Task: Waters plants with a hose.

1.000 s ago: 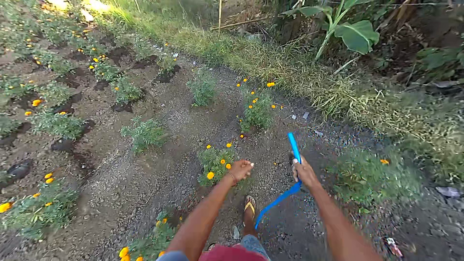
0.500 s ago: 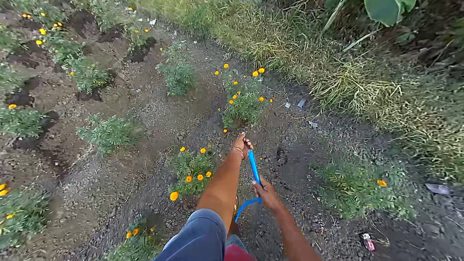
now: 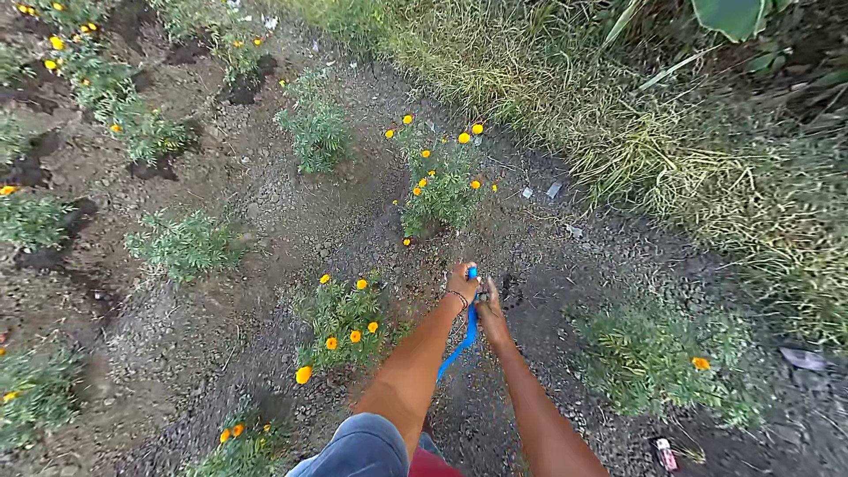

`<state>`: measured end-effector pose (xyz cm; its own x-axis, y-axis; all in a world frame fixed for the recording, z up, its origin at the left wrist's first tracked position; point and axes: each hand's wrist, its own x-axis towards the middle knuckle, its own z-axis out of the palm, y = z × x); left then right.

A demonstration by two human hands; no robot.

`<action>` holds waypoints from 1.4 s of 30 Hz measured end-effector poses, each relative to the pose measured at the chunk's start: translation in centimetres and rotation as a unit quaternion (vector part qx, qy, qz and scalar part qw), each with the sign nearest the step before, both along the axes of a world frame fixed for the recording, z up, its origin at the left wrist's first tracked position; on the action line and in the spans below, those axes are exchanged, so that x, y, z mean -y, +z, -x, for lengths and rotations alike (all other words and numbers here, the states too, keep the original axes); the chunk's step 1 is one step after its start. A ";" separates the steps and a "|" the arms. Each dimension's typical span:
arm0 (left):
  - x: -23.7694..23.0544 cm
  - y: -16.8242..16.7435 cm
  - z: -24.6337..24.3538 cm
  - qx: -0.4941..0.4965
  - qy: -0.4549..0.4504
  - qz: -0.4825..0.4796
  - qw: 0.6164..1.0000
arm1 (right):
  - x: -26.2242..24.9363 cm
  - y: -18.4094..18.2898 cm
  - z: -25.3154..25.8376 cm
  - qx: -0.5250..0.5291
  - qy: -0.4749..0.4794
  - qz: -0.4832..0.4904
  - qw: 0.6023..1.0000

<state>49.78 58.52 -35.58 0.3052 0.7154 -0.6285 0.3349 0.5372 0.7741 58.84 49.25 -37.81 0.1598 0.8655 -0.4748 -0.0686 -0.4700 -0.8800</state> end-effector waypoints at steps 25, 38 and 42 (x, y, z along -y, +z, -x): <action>26.0 4.7 35.7 -0.120 0.214 0.073 0.967 | -0.9 4.6 2.0 0.319 0.204 0.168 0.910; 45.1 -1.4 47.3 -0.231 0.332 0.209 0.890 | 7.0 9.7 7.9 0.321 0.168 0.147 0.921; 48.0 -2.3 48.9 -0.213 0.345 0.220 0.887 | 8.6 9.7 9.3 0.326 0.157 0.146 0.921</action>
